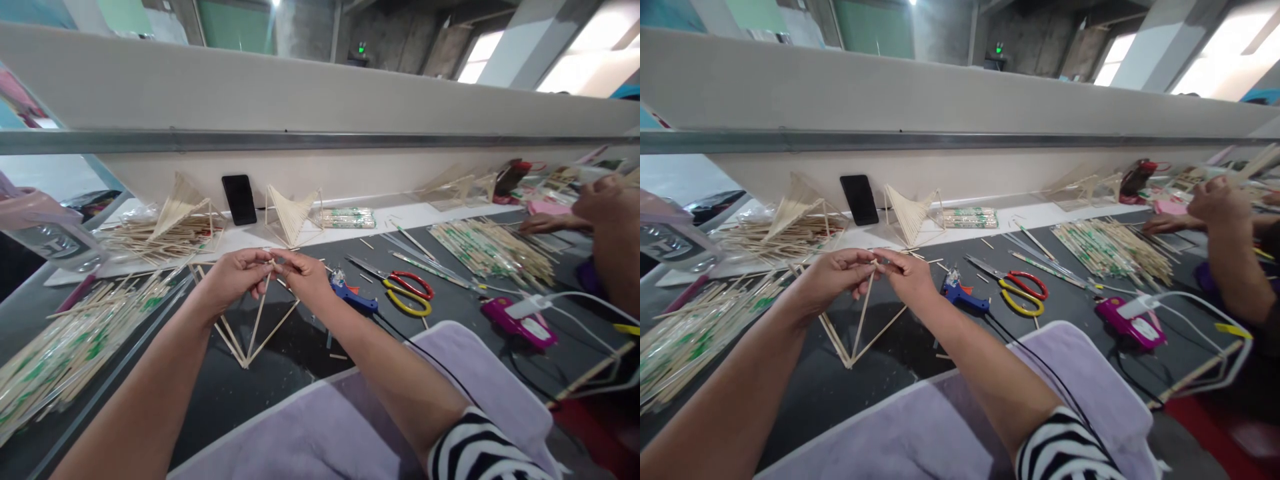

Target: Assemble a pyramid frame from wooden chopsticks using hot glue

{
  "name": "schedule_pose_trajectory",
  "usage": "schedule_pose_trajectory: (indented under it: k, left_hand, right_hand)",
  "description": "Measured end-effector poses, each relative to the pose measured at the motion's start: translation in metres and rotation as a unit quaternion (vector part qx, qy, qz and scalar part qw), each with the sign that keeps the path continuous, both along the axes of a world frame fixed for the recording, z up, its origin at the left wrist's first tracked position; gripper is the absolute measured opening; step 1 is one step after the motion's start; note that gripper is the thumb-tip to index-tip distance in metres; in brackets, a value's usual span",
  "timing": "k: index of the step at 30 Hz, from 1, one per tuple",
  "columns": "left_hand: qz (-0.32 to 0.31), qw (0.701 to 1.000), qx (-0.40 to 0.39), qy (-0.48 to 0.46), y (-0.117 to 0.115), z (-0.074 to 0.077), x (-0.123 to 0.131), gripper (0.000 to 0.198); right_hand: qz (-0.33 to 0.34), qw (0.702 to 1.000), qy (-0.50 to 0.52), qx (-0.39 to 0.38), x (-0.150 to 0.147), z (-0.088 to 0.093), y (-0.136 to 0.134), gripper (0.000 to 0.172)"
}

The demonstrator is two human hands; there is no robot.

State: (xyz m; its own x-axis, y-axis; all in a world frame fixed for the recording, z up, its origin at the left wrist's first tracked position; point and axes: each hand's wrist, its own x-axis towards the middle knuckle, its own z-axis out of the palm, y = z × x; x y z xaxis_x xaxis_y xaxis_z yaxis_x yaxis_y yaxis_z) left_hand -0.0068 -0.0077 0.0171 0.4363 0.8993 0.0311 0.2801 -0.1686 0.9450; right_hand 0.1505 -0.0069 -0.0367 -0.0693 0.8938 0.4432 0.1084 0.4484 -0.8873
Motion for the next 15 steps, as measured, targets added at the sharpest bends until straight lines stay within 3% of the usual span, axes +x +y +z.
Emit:
schedule_pose_trajectory:
  k: [9,15]
  left_hand:
    - [-0.01,1.0,0.006,-0.02,0.0017,-0.0018,-0.0016,0.016]
    - [0.017,0.999,-0.003,-0.028,0.002,-0.0017,0.0002,0.023]
  right_hand:
    - [-0.017,1.0,-0.016,-0.009,0.0,-0.0036,0.0018,0.034]
    - [-0.016,1.0,-0.019,-0.009,0.0005,-0.0054,0.0028,0.033]
